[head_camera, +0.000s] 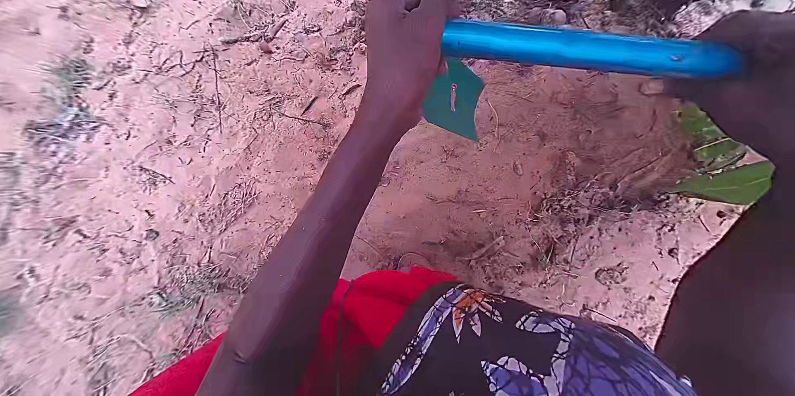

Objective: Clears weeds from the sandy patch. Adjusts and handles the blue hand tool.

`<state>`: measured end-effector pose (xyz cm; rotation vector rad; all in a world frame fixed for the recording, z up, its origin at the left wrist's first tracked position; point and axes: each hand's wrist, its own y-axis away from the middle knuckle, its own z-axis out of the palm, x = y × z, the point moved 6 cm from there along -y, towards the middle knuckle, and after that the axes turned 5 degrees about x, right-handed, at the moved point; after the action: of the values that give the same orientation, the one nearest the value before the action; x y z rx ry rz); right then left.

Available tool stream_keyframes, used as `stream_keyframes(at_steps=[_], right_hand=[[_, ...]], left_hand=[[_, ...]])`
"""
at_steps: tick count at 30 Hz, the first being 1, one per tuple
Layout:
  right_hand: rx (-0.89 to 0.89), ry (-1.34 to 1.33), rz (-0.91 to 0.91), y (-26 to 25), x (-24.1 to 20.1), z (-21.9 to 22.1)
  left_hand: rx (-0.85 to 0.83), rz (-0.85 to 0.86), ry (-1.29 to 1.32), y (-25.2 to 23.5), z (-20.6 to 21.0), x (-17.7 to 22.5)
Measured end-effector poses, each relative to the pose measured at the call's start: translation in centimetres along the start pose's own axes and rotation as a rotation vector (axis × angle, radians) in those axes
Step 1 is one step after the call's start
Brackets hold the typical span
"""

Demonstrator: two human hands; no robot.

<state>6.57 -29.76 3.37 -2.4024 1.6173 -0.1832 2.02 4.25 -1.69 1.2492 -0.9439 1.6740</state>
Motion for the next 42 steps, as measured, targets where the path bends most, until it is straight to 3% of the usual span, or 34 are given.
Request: stream_keyframes(at_steps=[3,6,9,12,16,22,29,34,38,40,42], right_hand=[[-0.232,-0.181,-0.176,2.0,-14.6,7.7],[-0.489,-0.406,-0.289,4.9,-22.7,16.4],[-0.711,-0.433,-0.324,7.7,-26.4,23.0],[-0.916,-0.326,-0.344,9.7,-26.7,26.3],[-0.980,-0.330,-0.345,10.8,-23.8,26.7],[-0.803,-0.320,-0.371,9.9,-17.7,24.0],[-0.631,-0.210,-0.357,8.4,-13.8,18.3],[-0.455,-0.115,-0.359,7.5,-9.9,12.6],[-0.457,0.027,-0.138,6.2,-4.8,6.0],[-0.355,0.117,-0.071,4.4,-0.9,1.1],[-0.141,0.112,-0.297,2.8,6.6,-4.2]], left_hand=[[0.169,-0.175,-0.250,1.4,-12.3,-2.5],[0.335,-0.322,-0.381,4.7,-21.9,-5.9],[0.466,-0.431,-0.379,8.8,-27.2,-11.1],[0.548,-0.538,-0.321,13.6,-28.6,-15.8],[0.574,-0.527,-0.317,15.8,-25.7,-16.2],[0.579,-0.422,-0.233,17.9,-19.0,-14.9],[0.631,-0.343,-0.095,18.2,-14.4,-14.0],[0.501,-0.277,0.015,16.4,-9.7,-13.6],[0.357,-0.266,0.166,13.1,-2.5,-12.1],[0.239,-0.281,0.252,11.5,2.1,-10.1],[0.045,-0.273,0.318,10.6,7.7,-7.6]])
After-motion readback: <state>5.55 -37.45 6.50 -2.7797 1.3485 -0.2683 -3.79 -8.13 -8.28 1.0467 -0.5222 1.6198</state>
